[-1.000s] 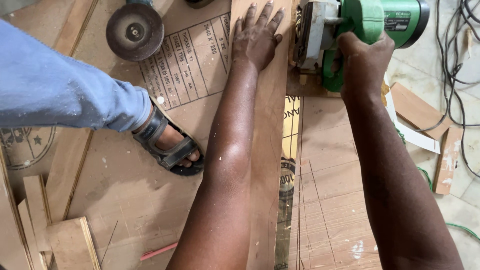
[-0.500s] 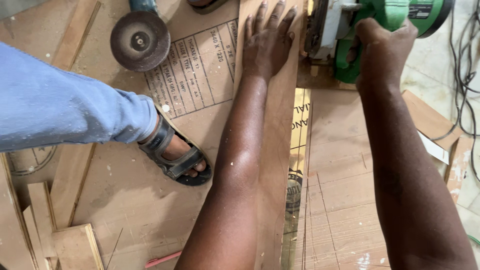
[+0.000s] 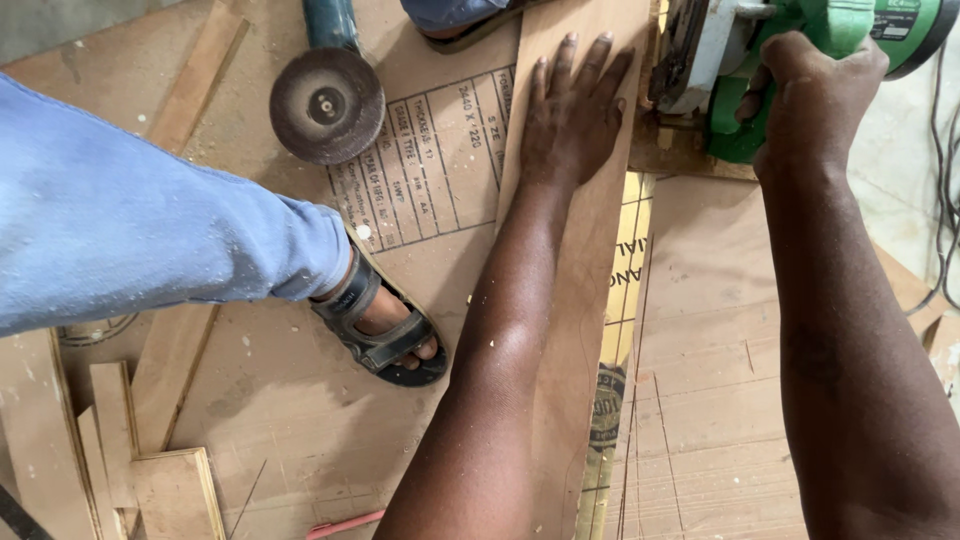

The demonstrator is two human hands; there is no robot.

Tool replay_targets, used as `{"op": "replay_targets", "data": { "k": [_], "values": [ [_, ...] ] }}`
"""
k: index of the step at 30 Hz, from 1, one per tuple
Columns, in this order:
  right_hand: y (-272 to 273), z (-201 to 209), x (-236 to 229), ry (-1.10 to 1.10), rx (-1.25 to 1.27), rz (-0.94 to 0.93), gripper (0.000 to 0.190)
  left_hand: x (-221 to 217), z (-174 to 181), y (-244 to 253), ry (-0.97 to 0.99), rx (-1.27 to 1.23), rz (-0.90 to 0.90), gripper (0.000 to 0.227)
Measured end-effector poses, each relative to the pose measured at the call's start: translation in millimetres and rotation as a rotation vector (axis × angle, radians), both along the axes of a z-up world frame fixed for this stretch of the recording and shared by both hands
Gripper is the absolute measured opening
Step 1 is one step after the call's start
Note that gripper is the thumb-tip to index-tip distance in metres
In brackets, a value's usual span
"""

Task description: The person uses a circular saw to cut a long strip of plywood on a workbench. They then measure and mark the wood with a tape measure and pencil before making another cut with the saw.

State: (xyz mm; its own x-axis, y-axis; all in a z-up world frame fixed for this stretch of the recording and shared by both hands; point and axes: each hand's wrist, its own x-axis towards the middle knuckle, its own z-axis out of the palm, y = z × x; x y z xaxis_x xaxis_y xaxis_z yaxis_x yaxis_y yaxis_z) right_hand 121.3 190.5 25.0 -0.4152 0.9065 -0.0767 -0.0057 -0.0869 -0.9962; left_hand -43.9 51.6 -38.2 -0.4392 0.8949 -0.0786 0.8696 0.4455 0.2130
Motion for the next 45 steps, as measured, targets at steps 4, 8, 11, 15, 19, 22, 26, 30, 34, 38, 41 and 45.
{"op": "replay_targets", "data": {
  "k": [4,8,11,15,19,22,26,30,34,38,41,45],
  "values": [
    [10.5,-8.0,-3.3,0.056,0.046,0.029,0.02,1.3,3.8,-0.4,-0.003,-0.025,0.0,0.057],
    [16.7,-6.4,-9.3,-0.001,0.071,0.012,0.019,-0.5,6.8,1.2,-0.033,-0.04,-0.007,0.056],
    [20.6,-2.1,-17.5,-0.048,0.071,-0.008,0.017,-1.9,10.2,1.3,-0.062,-0.053,-0.017,0.057],
    [26.2,3.2,-26.0,-0.048,0.045,-0.02,0.016,-4.1,13.0,1.0,-0.092,-0.075,-0.018,0.057],
    [28.3,6.9,-30.8,-0.005,-0.006,-0.062,0.018,-4.2,11.9,2.7,-0.102,-0.061,-0.019,0.059],
    [32.7,-1.9,-32.4,0.005,0.005,-0.073,0.021,-3.5,10.8,0.4,-0.08,-0.072,-0.02,0.058],
    [46.0,-26.3,-22.9,-0.073,0.067,-0.021,0.016,-2.2,9.8,-0.7,-0.061,-0.066,-0.019,0.058],
    [61.6,-39.7,-22.9,-0.091,-0.045,-0.022,0.003,-2.5,8.7,0.2,-0.03,-0.079,-0.027,0.059],
    [67.3,-38.5,-25.9,-0.09,-0.075,0.018,0.008,-3.5,8.3,1.5,-0.041,-0.107,-0.029,0.059],
    [67.7,-34.0,-29.8,-0.143,-0.025,0.016,0.01,-4.3,7.1,2.7,-0.046,-0.098,-0.03,0.059],
    [71.5,-36.5,-30.4,-0.126,-0.028,0.039,0.01,-5.1,7.7,3.3,-0.036,-0.117,-0.04,0.06],
    [82.3,-46.7,-30.8,-0.13,-0.068,0.038,0.01,-6.0,9.8,3.8,-0.047,-0.131,-0.055,0.061]
  ]
}}
